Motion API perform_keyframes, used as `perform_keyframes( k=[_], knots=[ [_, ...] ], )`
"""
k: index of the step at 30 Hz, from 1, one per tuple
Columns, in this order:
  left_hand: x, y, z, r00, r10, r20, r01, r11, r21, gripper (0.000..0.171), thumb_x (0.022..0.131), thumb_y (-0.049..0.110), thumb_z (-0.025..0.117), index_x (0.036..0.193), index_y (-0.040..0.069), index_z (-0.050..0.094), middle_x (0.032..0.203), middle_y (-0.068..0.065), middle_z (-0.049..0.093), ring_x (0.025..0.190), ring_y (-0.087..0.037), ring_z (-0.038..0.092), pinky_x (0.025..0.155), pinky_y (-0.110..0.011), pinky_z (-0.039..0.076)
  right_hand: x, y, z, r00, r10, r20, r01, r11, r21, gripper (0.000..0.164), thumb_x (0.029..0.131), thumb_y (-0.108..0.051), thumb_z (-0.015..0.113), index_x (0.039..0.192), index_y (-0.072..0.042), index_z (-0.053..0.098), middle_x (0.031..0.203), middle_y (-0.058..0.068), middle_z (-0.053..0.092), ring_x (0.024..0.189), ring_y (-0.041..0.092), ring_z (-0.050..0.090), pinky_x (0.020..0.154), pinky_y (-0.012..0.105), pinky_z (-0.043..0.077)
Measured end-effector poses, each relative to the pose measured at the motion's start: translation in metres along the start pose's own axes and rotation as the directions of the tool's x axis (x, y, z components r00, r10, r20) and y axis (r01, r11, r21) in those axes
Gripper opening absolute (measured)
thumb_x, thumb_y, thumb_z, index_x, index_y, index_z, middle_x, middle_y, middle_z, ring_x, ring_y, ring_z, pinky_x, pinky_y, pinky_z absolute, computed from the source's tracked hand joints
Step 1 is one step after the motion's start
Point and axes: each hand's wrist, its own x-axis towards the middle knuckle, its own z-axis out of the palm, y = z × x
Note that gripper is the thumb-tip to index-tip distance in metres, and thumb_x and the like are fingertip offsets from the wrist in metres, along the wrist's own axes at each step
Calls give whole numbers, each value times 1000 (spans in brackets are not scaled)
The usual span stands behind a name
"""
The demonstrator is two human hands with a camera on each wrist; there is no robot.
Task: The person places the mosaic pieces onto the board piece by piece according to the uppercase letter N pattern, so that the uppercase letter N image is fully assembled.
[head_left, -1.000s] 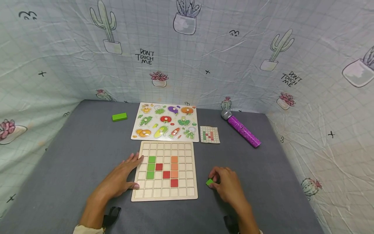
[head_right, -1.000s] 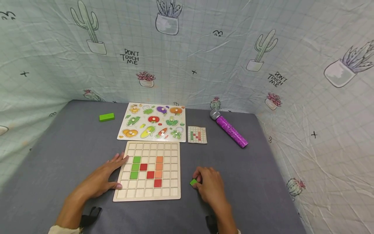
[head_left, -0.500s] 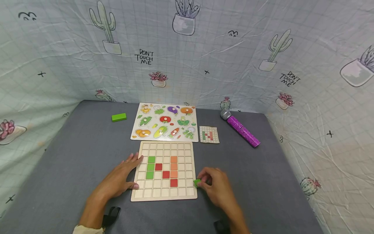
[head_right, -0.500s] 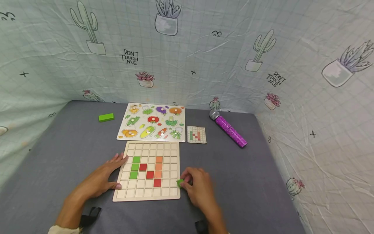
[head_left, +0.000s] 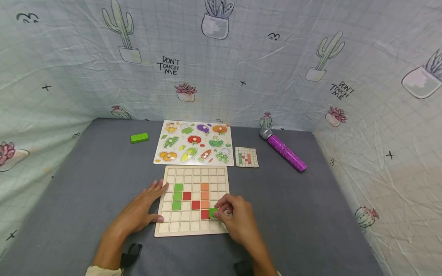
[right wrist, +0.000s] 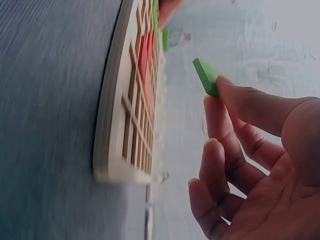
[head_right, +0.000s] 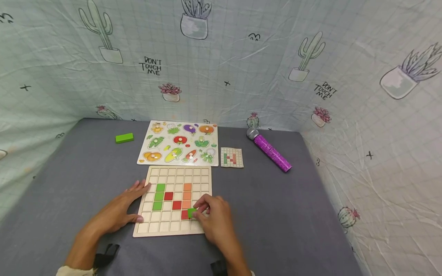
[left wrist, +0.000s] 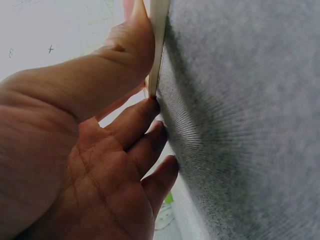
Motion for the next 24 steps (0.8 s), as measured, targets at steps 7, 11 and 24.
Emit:
perform_keyframes(
  k=[7, 11, 24],
  knots=[
    [0, 1, -1, 1000, 3, 4, -4, 1000, 4, 105, 74, 17, 93, 164, 5, 40, 172, -24, 32, 160, -50, 27, 126, -71, 24, 5, -14, 15, 999, -20, 33, 20, 1000, -9, 21, 80, -18, 94, 86, -25, 75, 75, -15, 67, 77, 11, 56, 70, 21, 43],
    [1, 1, -1, 1000, 4, 4, -4, 1000, 7, 105, 74, 17, 93, 164, 6, 40, 172, -24, 32, 160, -49, 27, 126, -71, 24, 8, -22, 22, 998, -23, 55, 26, 999, -47, 22, 80, -17, 94, 84, -25, 74, 71, -17, 66, 74, 10, 53, 68, 20, 42],
    [0, 0, -1, 1000, 0, 3, 0, 1000, 11, 105, 73, 18, 94, 163, 5, 41, 171, -26, 33, 159, -50, 27, 126, -71, 24, 19, -46, 38, 991, -67, 117, 90, 975, -203, 24, 79, -22, 95, 75, -26, 71, 62, -19, 57, 70, 1, 45, 70, 24, 39]
  ],
)
